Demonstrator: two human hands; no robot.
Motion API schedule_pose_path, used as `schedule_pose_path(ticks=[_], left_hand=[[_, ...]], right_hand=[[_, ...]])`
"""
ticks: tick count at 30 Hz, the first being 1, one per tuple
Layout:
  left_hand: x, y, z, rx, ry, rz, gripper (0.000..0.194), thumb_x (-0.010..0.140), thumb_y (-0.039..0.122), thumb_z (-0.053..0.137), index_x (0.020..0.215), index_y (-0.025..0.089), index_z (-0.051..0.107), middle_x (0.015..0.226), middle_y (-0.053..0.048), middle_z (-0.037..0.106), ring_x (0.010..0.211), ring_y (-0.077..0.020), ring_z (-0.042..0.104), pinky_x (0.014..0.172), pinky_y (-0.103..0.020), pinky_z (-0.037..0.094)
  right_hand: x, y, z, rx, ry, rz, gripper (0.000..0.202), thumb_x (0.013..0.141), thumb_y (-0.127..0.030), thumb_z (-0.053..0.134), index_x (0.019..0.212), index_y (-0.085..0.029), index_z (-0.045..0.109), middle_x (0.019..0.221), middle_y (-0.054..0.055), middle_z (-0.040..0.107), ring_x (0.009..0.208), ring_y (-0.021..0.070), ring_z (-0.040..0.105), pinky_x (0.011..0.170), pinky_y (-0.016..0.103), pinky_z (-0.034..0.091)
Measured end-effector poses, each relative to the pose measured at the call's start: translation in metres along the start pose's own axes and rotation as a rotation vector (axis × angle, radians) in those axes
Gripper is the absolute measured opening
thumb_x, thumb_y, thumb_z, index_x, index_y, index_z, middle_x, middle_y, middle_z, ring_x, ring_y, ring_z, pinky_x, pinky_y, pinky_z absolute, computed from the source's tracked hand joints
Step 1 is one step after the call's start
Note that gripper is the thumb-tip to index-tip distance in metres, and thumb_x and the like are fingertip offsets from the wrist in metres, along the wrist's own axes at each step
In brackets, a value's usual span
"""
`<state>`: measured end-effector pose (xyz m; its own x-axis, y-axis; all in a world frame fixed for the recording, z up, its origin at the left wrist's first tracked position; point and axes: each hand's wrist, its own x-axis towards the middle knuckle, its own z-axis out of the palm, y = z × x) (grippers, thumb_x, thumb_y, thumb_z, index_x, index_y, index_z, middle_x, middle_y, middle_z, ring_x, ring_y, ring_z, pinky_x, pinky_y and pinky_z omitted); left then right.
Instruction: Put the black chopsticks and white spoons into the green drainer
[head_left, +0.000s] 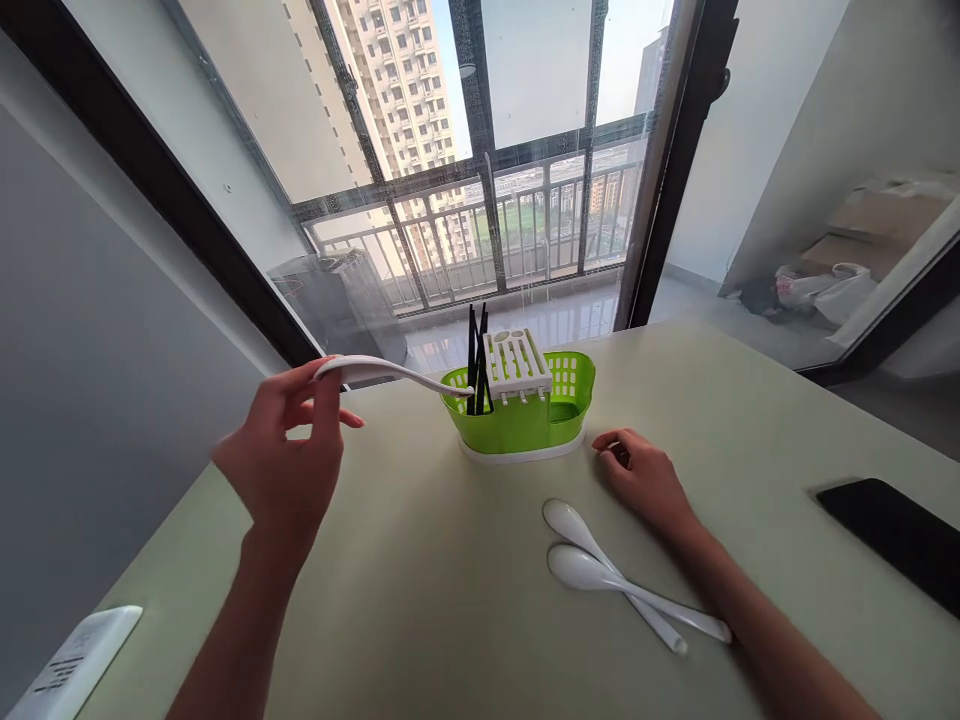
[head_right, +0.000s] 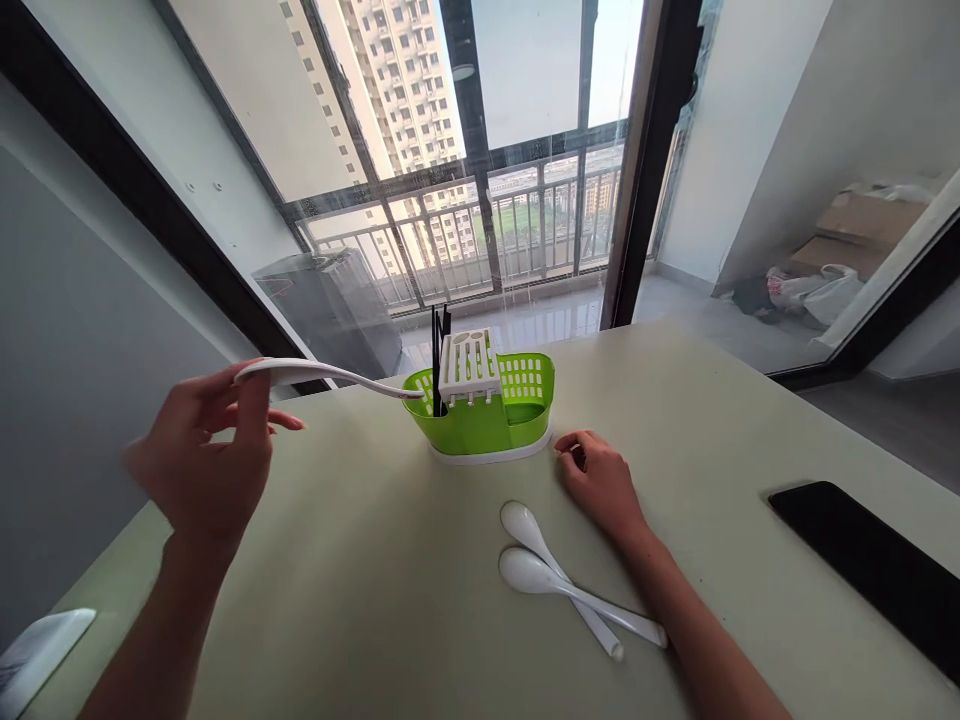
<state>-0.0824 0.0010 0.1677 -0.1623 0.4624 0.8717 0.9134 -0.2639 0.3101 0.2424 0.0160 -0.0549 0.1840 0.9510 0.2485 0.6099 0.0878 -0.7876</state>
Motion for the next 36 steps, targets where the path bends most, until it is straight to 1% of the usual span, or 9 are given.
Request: schedule_pose_path(ticks=[4, 9, 13, 16, 19, 21, 26, 31, 36], left_hand=[[-0.007, -0.008, 0.020, 0.058, -0.090, 0.152, 0.019, 0.097, 0.036, 0.065, 0.106, 0.024, 0.076, 0.061, 0.007, 0.072, 0.059, -0.0118, 0.073, 0.052, -0.019, 0.044], [-0.020, -0.015, 0.047, 0.038, -0.134, 0.331, 0.021, 0.098, 0.039, 0.064, 0.104, 0.025, 0.078, 0.051, 0.009, 0.067, 0.047, -0.0080, 0.066, 0.048, -0.021, 0.037], [-0.029, -0.016, 0.062, -0.030, -0.173, 0.445, 0.018, 0.096, 0.038, 0.068, 0.102, 0.025, 0.080, 0.054, 0.008, 0.070, 0.046, -0.0078, 0.066, 0.049, -0.020, 0.038], [-0.035, -0.016, 0.069, -0.052, -0.175, 0.502, 0.016, 0.095, 0.036, 0.070, 0.101, 0.026, 0.080, 0.059, 0.007, 0.074, 0.045, -0.0076, 0.065, 0.049, -0.020, 0.039], [-0.040, -0.017, 0.074, -0.070, -0.176, 0.540, 0.015, 0.095, 0.035, 0.071, 0.101, 0.026, 0.080, 0.062, 0.006, 0.076, 0.044, -0.0068, 0.065, 0.048, -0.019, 0.039], [-0.043, -0.016, 0.075, -0.078, -0.207, 0.542, 0.015, 0.095, 0.035, 0.070, 0.102, 0.026, 0.080, 0.066, 0.005, 0.078, 0.045, -0.0066, 0.065, 0.048, -0.019, 0.039], [-0.045, -0.015, 0.072, -0.074, -0.270, 0.520, 0.017, 0.096, 0.037, 0.069, 0.103, 0.027, 0.080, 0.068, 0.005, 0.078, 0.045, -0.0067, 0.064, 0.049, -0.020, 0.040], [-0.037, -0.015, 0.068, -0.048, -0.229, 0.510, 0.017, 0.095, 0.037, 0.069, 0.103, 0.028, 0.080, 0.062, 0.005, 0.076, 0.046, -0.0079, 0.066, 0.050, -0.020, 0.041], [-0.037, -0.015, 0.071, -0.082, -0.234, 0.575, 0.013, 0.095, 0.033, 0.070, 0.103, 0.027, 0.079, 0.074, 0.005, 0.080, 0.052, -0.0074, 0.069, 0.052, -0.020, 0.042]], right_hand=[[0.000, 0.000, 0.000, 0.009, -0.003, 0.005, 0.027, 0.082, -0.037, 0.046, 0.089, -0.022, 0.068, 0.088, 0.004, 0.070, 0.071, 0.0187, 0.062, 0.073, 0.033, 0.046], [0.000, 0.000, 0.000, 0.008, 0.001, -0.002, 0.027, 0.083, -0.036, 0.046, 0.089, -0.022, 0.067, 0.089, 0.003, 0.070, 0.071, 0.0183, 0.061, 0.074, 0.033, 0.046], [0.001, -0.001, -0.001, 0.014, -0.005, 0.004, 0.028, 0.083, -0.037, 0.045, 0.089, -0.022, 0.067, 0.089, 0.004, 0.070, 0.070, 0.0183, 0.061, 0.074, 0.033, 0.046], [0.001, -0.001, -0.001, 0.012, -0.002, 0.003, 0.028, 0.083, -0.036, 0.045, 0.089, -0.021, 0.068, 0.090, 0.004, 0.070, 0.071, 0.0186, 0.061, 0.074, 0.033, 0.046], [0.001, 0.000, -0.001, 0.010, -0.002, 0.005, 0.027, 0.083, -0.036, 0.045, 0.089, -0.021, 0.068, 0.091, 0.004, 0.070, 0.072, 0.0186, 0.062, 0.074, 0.033, 0.046], [0.001, 0.000, 0.000, 0.005, -0.005, 0.004, 0.027, 0.083, -0.035, 0.045, 0.089, -0.021, 0.068, 0.091, 0.004, 0.070, 0.072, 0.0184, 0.062, 0.074, 0.033, 0.046], [0.001, -0.001, -0.001, 0.000, -0.002, -0.002, 0.026, 0.084, -0.035, 0.046, 0.090, -0.022, 0.067, 0.090, 0.005, 0.071, 0.072, 0.0188, 0.063, 0.074, 0.033, 0.047], [0.000, -0.001, 0.000, 0.009, 0.008, 0.000, 0.025, 0.084, -0.034, 0.046, 0.090, -0.022, 0.067, 0.090, 0.005, 0.071, 0.072, 0.0190, 0.063, 0.074, 0.033, 0.047], [0.000, -0.002, -0.001, 0.002, 0.000, -0.007, 0.026, 0.084, -0.035, 0.045, 0.089, -0.021, 0.067, 0.090, 0.005, 0.071, 0.072, 0.0187, 0.063, 0.074, 0.033, 0.046]])
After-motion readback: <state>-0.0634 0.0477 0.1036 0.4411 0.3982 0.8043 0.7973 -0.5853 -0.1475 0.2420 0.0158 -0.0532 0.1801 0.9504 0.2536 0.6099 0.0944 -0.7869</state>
